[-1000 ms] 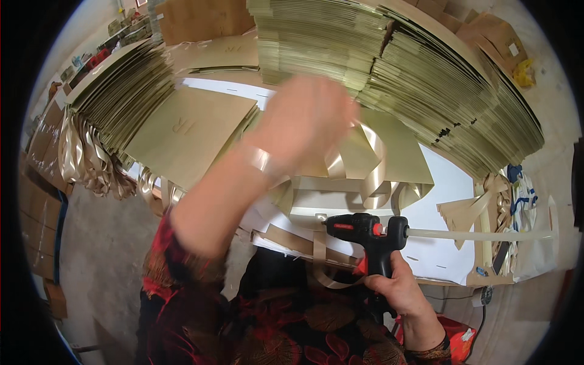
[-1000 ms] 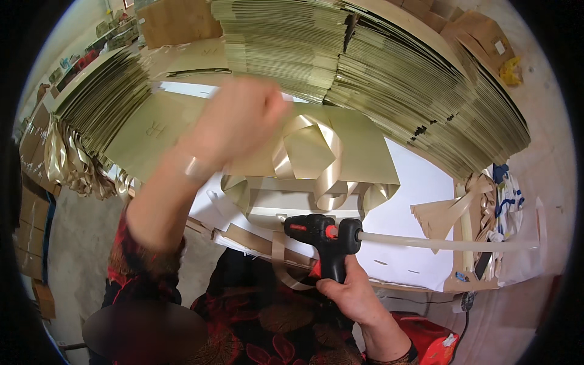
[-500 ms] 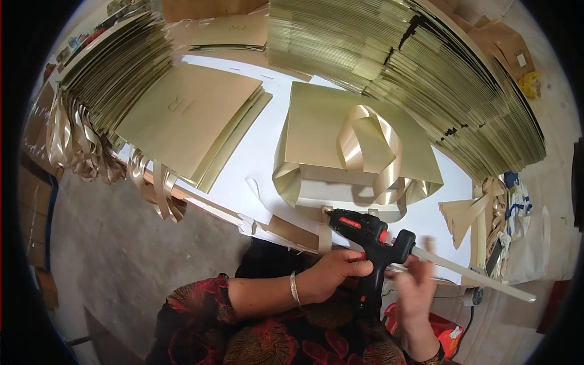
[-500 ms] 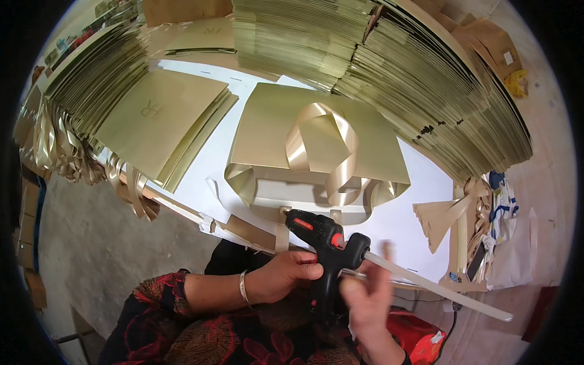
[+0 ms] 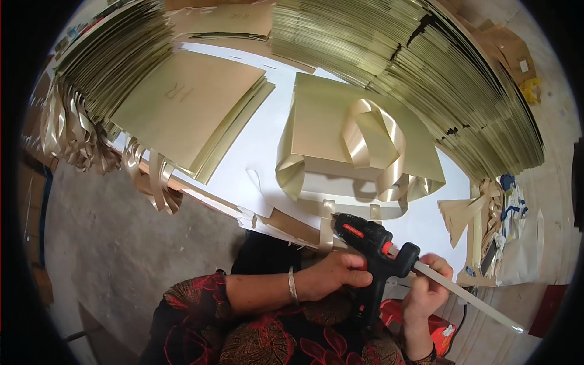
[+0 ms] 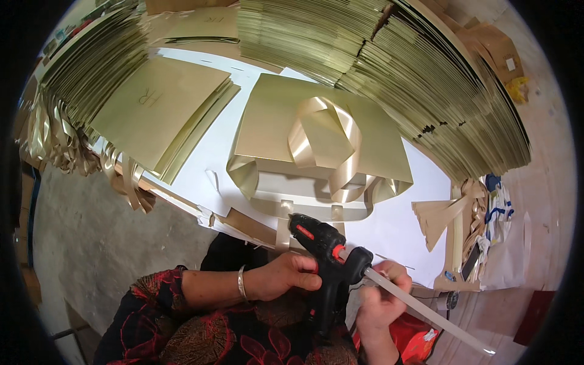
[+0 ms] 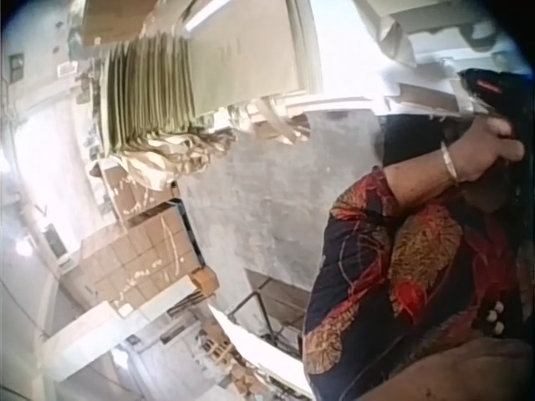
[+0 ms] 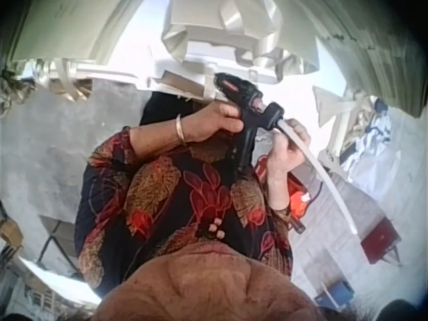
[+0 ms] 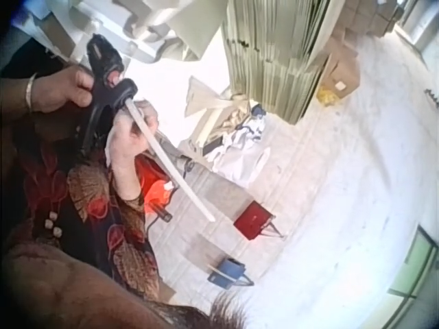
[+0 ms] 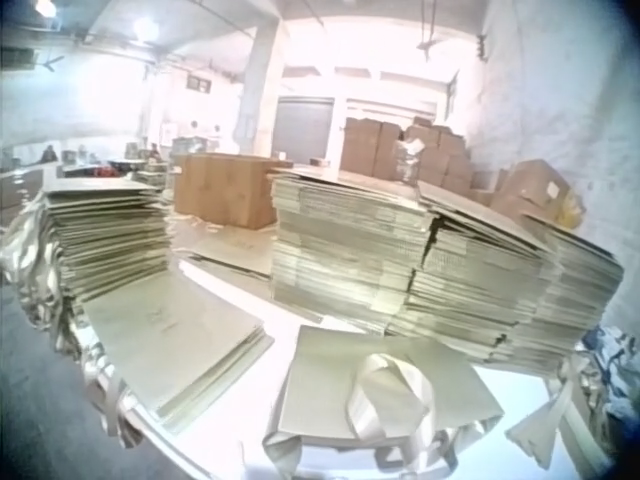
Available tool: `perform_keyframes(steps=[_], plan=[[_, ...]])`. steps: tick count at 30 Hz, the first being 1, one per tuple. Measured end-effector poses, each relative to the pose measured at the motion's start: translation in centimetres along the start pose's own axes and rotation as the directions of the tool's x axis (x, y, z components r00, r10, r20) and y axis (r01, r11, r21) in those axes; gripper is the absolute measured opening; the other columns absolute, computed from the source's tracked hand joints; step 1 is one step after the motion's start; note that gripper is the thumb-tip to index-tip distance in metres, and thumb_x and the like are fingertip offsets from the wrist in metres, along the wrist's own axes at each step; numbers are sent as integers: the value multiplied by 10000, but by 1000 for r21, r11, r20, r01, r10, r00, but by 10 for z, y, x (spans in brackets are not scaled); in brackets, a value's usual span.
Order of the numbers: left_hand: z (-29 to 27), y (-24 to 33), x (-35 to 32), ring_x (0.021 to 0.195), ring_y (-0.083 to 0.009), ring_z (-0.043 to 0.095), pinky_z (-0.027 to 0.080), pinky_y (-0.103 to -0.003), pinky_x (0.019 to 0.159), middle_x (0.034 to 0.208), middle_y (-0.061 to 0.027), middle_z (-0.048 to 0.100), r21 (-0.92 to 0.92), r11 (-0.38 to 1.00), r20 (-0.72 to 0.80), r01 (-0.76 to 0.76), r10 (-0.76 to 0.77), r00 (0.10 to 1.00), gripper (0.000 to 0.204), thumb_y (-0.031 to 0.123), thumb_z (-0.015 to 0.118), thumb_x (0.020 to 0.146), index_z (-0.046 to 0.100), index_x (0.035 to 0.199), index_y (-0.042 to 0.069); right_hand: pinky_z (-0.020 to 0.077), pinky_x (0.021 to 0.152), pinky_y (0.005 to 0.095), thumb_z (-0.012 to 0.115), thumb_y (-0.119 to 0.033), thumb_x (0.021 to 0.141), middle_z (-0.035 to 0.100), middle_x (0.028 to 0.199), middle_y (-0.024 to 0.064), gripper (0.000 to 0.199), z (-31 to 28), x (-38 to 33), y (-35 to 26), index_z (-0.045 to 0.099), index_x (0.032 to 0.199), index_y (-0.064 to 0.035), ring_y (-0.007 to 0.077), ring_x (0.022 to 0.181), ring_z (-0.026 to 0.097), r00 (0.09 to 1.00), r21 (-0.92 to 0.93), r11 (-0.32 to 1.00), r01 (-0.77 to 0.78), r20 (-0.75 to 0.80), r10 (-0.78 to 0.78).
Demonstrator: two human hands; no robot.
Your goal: The recorder is assembling gold paper bags by gluing the handles onto them using a hot glue gun.
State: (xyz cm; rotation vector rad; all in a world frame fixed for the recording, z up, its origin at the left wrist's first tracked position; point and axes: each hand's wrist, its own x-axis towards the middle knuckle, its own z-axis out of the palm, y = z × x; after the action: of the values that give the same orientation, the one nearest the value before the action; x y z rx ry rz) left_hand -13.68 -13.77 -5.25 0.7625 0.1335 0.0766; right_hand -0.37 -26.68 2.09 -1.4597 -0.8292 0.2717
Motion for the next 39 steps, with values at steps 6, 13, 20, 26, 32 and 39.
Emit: perform_keyframes(steps=[6, 13, 20, 26, 32, 39], plan=[[6, 22, -4, 864, -195, 607, 478, -331, 768, 918, -97, 623, 609, 788, 7, -91, 109, 994, 291, 279, 605, 933, 619, 1019, 1, 492, 848, 299, 703, -46, 720, 564, 1142, 91, 754, 4, -11, -4, 378, 1398, 13, 184, 1045, 575, 494, -239, 640, -731, 462, 737], [-40, 55, -43, 854, -292, 597, 498, -391, 725, 1029, -87, 594, 977, -211, 164, 18, 810, 562, 214, 92, 625, 783, 644, 993, 59, 632, 666, 489, 497, -37, 677, 578, 1176, 265, 745, 31, 5, -17, 323, 1393, 73, 355, 1066, 614, 708, 84, 749, -657, 410, 575], [-44, 74, -45, 882, -267, 573, 491, -366, 739, 1090, -68, 603, 930, -336, 175, 147, 758, 628, 307, 61, 654, 697, 675, 1003, 85, 628, 651, 471, 500, -69, 673, 597, 1145, 284, 703, 43, 12, -7, 356, 1349, 66, 370, 1087, 605, 668, 70, 723, -687, 453, 590], [-42, 178, -32, 1035, -310, 584, 473, -386, 888, 1098, -111, 645, 857, -511, 448, 70, 804, 391, 275, 6, 591, 745, 688, 996, 64, 616, 606, 421, 545, -127, 729, 625, 1092, 270, 608, 69, 24, 7, 400, 1290, 56, 351, 941, 659, 635, 138, 688, -713, 544, 549], [-71, 176, -37, 1110, -328, 584, 445, -399, 976, 1122, -146, 646, 989, -147, 138, -17, 881, 453, 330, -24, 512, 780, 655, 1074, 27, 565, 576, 331, 557, -118, 730, 662, 969, 202, 442, 94, 31, 21, 510, 1139, 45, 261, 831, 660, 573, 38, 668, -743, 551, 606], [-59, 174, -24, 1205, -332, 540, 364, -511, 1026, 1169, -96, 631, 895, -441, 340, 66, 770, 541, 345, 31, 552, 799, 646, 1125, 95, 544, 699, 356, 552, -61, 732, 657, 909, 163, 303, 84, 31, 18, 560, 1018, 41, 237, 768, 650, 653, -22, 745, -667, 464, 598]])
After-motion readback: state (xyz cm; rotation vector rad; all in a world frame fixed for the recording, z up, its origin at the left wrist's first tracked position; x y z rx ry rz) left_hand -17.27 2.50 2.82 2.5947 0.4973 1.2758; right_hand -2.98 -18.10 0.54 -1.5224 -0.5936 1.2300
